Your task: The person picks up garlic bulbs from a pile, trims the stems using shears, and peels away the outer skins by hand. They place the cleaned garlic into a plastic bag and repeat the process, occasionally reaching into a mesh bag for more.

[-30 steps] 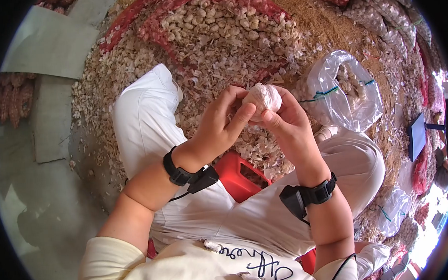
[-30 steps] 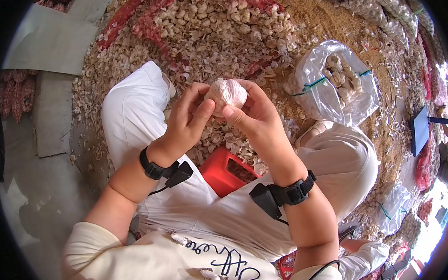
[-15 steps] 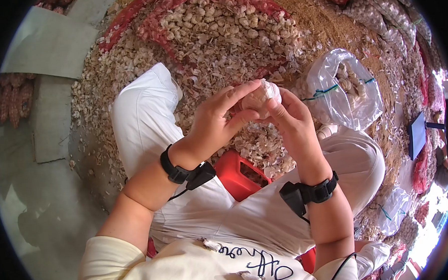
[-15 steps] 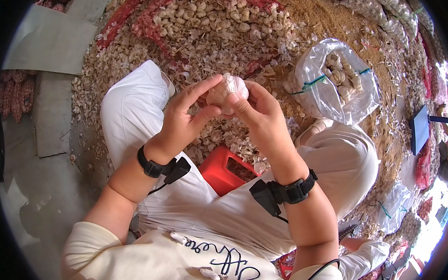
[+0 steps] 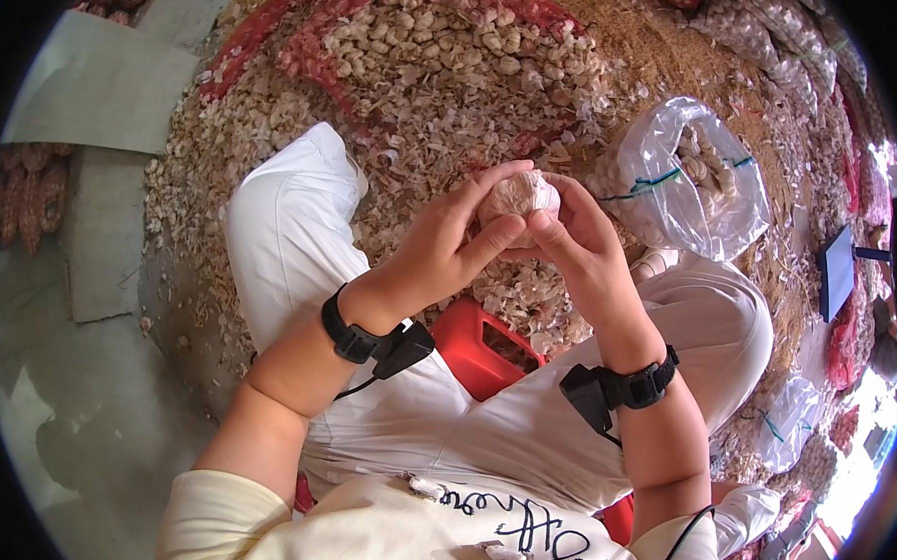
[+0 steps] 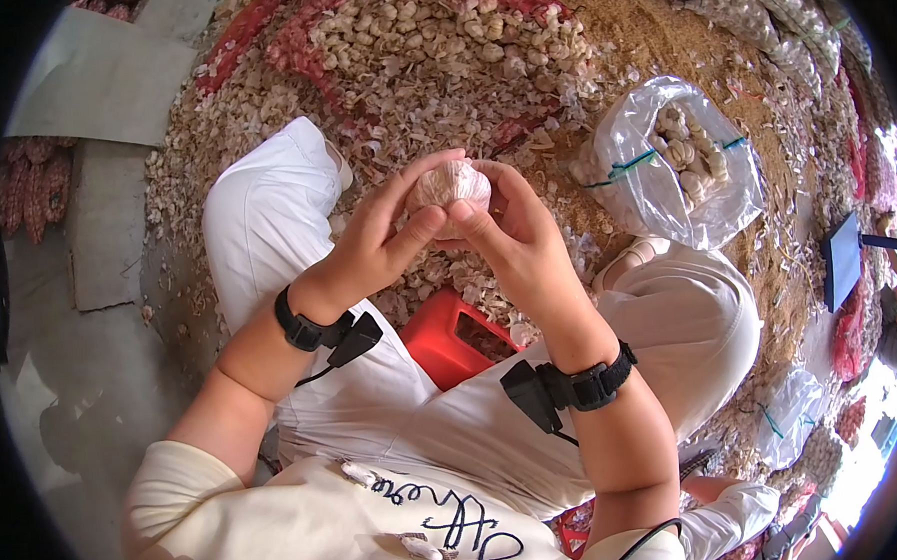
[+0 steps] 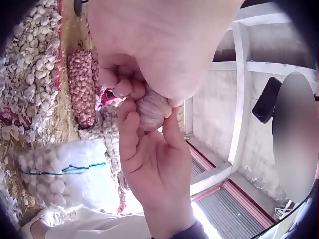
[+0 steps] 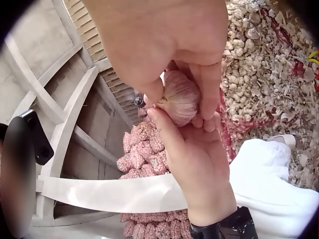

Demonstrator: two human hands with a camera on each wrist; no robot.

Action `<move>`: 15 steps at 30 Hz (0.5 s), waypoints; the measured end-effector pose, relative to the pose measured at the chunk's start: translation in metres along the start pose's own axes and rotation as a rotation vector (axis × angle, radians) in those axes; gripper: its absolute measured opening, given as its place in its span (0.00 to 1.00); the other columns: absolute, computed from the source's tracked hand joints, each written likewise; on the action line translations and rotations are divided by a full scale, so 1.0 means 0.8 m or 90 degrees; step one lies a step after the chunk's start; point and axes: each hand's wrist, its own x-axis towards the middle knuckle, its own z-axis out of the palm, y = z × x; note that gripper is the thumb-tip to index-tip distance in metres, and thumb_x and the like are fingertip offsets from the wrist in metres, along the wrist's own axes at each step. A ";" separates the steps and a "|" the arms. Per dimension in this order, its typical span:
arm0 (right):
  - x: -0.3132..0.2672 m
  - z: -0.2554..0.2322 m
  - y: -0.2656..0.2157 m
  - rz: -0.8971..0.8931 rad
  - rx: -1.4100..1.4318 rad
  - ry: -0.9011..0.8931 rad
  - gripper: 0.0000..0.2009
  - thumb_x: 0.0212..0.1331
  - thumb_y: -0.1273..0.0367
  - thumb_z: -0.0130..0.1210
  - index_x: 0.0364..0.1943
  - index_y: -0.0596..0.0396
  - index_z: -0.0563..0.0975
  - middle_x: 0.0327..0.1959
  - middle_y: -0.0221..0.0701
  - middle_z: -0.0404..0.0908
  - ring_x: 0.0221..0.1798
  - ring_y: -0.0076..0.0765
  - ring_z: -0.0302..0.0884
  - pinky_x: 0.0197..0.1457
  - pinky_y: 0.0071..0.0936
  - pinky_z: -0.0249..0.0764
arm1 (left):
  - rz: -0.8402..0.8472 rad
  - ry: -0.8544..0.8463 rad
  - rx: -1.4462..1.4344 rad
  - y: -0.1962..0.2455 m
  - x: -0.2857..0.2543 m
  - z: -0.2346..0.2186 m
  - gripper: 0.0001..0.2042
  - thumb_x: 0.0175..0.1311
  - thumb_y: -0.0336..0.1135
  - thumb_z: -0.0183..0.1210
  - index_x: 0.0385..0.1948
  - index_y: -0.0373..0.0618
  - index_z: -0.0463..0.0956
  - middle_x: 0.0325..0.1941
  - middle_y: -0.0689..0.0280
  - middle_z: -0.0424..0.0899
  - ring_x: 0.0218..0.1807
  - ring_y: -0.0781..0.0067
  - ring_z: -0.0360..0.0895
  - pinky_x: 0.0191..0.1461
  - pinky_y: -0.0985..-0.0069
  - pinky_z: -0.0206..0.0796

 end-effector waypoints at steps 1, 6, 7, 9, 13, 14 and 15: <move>-0.001 0.000 -0.001 0.001 0.000 0.000 0.23 0.67 0.65 0.52 0.59 0.66 0.61 0.52 0.39 0.73 0.54 0.33 0.75 0.53 0.33 0.79 | -0.001 0.000 0.000 -0.001 0.000 0.000 0.25 0.72 0.47 0.48 0.63 0.39 0.61 0.62 0.54 0.71 0.63 0.62 0.71 0.64 0.69 0.62; -0.004 -0.002 -0.005 0.010 -0.028 0.000 0.24 0.69 0.62 0.49 0.61 0.64 0.61 0.55 0.38 0.70 0.56 0.36 0.74 0.55 0.40 0.79 | 0.057 0.024 -0.039 -0.006 0.001 0.004 0.24 0.73 0.43 0.47 0.68 0.47 0.58 0.44 0.59 0.81 0.44 0.70 0.79 0.50 0.74 0.69; -0.004 -0.004 -0.005 0.010 -0.028 0.000 0.24 0.69 0.62 0.49 0.61 0.64 0.61 0.55 0.38 0.70 0.56 0.36 0.74 0.55 0.40 0.79 | 0.057 0.023 -0.039 -0.004 0.001 0.003 0.24 0.73 0.43 0.47 0.68 0.47 0.58 0.44 0.59 0.81 0.44 0.70 0.79 0.50 0.74 0.69; -0.002 -0.006 -0.005 0.019 -0.036 -0.002 0.23 0.69 0.62 0.48 0.60 0.64 0.62 0.55 0.37 0.70 0.56 0.36 0.74 0.54 0.40 0.79 | -0.001 -0.041 -0.118 0.003 0.001 -0.001 0.25 0.74 0.44 0.43 0.68 0.39 0.56 0.70 0.56 0.63 0.70 0.64 0.60 0.71 0.69 0.52; -0.003 -0.005 -0.006 0.016 -0.034 0.006 0.23 0.69 0.63 0.48 0.60 0.64 0.62 0.54 0.37 0.70 0.56 0.36 0.74 0.54 0.39 0.80 | -0.010 -0.030 -0.085 -0.010 0.000 0.001 0.24 0.74 0.42 0.46 0.69 0.46 0.56 0.51 0.59 0.80 0.52 0.68 0.78 0.55 0.73 0.67; -0.003 -0.004 -0.006 0.013 -0.035 0.010 0.22 0.69 0.62 0.48 0.60 0.64 0.62 0.54 0.37 0.70 0.55 0.35 0.75 0.54 0.39 0.80 | 0.043 -0.008 -0.065 -0.013 0.002 0.004 0.25 0.74 0.41 0.46 0.69 0.47 0.55 0.53 0.59 0.79 0.53 0.67 0.78 0.56 0.73 0.67; -0.003 -0.003 -0.007 0.009 -0.037 0.014 0.22 0.69 0.62 0.48 0.60 0.64 0.63 0.54 0.37 0.71 0.55 0.35 0.75 0.54 0.39 0.80 | 0.096 0.013 -0.046 -0.014 0.004 0.005 0.25 0.74 0.41 0.46 0.69 0.47 0.55 0.55 0.60 0.79 0.55 0.67 0.77 0.57 0.73 0.67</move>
